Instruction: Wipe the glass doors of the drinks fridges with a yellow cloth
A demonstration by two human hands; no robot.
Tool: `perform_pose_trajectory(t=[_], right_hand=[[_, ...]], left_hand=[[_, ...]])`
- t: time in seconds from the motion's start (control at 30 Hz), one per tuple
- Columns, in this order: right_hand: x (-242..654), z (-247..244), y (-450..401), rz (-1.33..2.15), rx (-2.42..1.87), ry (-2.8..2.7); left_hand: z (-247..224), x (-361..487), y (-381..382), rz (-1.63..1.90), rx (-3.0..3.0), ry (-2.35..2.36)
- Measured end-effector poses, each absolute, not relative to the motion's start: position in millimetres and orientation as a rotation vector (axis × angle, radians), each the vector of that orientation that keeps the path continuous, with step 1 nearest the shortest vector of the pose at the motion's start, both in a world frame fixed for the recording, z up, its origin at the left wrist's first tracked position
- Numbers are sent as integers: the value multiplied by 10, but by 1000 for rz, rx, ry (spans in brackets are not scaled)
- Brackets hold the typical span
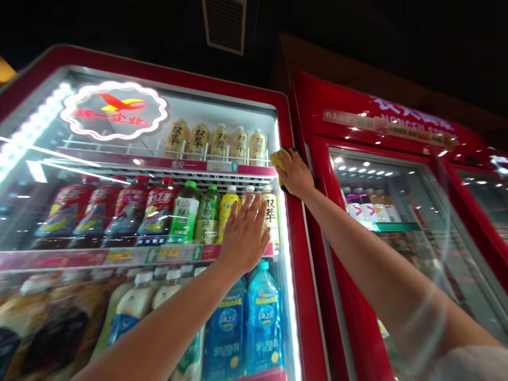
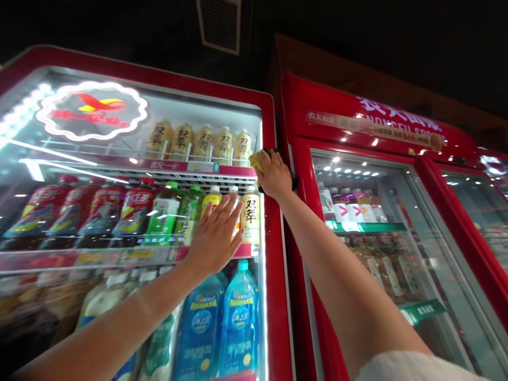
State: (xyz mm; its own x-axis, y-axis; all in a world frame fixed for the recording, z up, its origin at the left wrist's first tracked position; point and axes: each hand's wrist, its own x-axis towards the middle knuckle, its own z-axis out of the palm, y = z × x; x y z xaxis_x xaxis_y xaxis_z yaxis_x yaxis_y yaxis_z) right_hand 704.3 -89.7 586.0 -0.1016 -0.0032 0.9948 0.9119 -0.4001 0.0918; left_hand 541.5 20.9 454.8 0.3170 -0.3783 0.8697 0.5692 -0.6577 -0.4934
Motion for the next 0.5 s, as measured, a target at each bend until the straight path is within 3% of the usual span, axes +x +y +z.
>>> perform_pose_trajectory(t=[0.1, 0.17, 0.4, 0.5], right_hand=[[7061, 6152, -906, -1541, -1455, -1022], [7081, 6097, -900, -1553, -1441, -1045], [7017, 4818, -862, -1638, -1422, -1064], [6993, 4501, -882, -1657, -1432, -1111]], left_hand=[[4548, 5407, 226, -1424, -1761, -173], [4544, 5408, 217, -1414, -1777, -183], [4408, 5406, 134, -1447, -1851, -192], [4340, 5357, 146, -1447, -1840, -175]])
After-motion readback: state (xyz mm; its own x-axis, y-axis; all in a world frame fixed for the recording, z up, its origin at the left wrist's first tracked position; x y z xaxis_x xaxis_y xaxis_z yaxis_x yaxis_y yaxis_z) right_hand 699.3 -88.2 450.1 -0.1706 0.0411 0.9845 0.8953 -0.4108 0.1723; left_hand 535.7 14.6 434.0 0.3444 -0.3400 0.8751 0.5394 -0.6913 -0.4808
